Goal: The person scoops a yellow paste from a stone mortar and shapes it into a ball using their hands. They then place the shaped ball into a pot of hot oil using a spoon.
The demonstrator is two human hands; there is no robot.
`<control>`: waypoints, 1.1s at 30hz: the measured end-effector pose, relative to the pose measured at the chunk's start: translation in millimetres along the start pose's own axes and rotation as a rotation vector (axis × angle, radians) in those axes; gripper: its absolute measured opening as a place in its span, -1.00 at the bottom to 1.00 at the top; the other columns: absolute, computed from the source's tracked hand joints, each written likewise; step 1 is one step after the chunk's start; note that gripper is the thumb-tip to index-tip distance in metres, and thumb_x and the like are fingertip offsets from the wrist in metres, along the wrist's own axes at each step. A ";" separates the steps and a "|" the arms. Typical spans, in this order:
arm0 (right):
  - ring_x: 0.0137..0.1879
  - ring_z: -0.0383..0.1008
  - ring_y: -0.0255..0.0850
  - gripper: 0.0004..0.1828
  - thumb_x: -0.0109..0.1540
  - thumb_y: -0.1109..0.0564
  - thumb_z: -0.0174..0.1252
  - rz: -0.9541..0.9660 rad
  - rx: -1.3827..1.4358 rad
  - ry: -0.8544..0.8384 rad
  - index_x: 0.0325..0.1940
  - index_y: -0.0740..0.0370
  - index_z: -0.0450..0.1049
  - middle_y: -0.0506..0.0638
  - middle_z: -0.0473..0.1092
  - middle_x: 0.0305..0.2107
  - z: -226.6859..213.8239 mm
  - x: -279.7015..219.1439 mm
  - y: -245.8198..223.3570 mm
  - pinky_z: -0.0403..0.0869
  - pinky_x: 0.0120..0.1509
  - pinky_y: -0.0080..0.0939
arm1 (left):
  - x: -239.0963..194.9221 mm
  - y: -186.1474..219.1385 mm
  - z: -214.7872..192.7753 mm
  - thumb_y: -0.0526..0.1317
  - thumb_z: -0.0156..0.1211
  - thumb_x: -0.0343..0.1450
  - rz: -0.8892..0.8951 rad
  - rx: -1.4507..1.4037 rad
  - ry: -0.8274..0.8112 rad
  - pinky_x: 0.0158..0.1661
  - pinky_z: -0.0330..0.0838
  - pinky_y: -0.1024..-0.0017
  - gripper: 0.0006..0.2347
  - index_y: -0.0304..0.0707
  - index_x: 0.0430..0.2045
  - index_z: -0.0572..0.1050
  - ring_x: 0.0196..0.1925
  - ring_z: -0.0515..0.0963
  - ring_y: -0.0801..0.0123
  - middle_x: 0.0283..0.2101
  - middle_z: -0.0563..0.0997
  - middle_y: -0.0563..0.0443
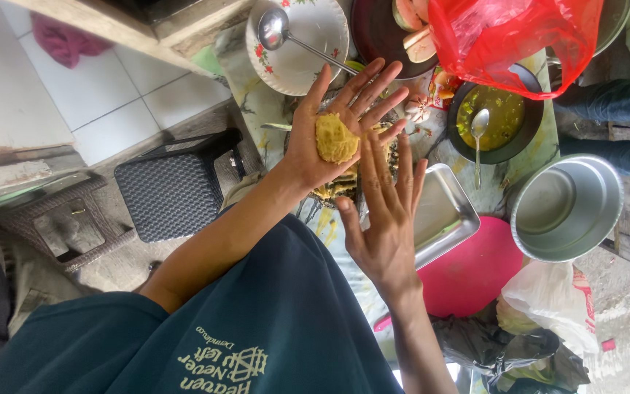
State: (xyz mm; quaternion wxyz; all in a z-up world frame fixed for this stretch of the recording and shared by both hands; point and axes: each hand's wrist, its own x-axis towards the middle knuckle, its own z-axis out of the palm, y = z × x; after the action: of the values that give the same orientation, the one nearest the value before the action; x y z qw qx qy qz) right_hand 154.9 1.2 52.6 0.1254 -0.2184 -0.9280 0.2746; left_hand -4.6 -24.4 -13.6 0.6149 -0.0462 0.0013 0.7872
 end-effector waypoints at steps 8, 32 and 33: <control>0.72 -0.24 0.07 -0.37 0.49 -0.13 -0.09 -0.021 -0.139 -0.035 0.60 0.16 0.14 0.00 0.05 0.57 8.7 13.6 -7.2 -0.41 0.73 0.41 | -11.7 -18.2 -9.0 0.26 -0.37 0.63 -0.023 0.148 -0.030 0.60 -0.03 0.02 -0.36 -0.22 0.49 0.12 0.65 0.06 0.08 0.57 0.15 -0.05; 0.32 0.43 0.06 -0.38 0.26 0.25 0.35 -0.091 0.338 -0.168 0.38 0.36 0.34 0.20 0.36 0.17 -7.7 11.2 -21.8 0.44 0.40 -0.02 | -48.5 -16.5 -15.1 0.59 -0.04 0.14 -0.018 0.549 0.573 0.34 0.15 -0.03 0.14 -0.02 0.50 -0.36 0.54 0.10 -0.01 0.55 -0.03 -0.26; 0.30 0.44 0.05 -0.41 0.25 0.25 0.37 -0.101 0.345 -0.187 0.34 0.35 0.36 0.18 0.36 0.15 -8.1 12.5 -17.9 0.45 0.37 -0.03 | -50.0 -17.0 -17.0 0.60 -0.03 0.13 -0.040 0.545 0.590 0.28 0.23 -0.04 0.14 -0.01 0.48 -0.35 0.51 0.19 -0.02 0.53 -0.01 -0.24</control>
State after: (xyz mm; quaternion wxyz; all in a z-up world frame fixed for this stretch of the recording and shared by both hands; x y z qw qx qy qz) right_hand 140.9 -2.7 70.7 0.0878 -0.1205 -0.8845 0.4421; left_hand 25.0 -69.6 -25.9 0.5932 -0.1052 0.3856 0.6988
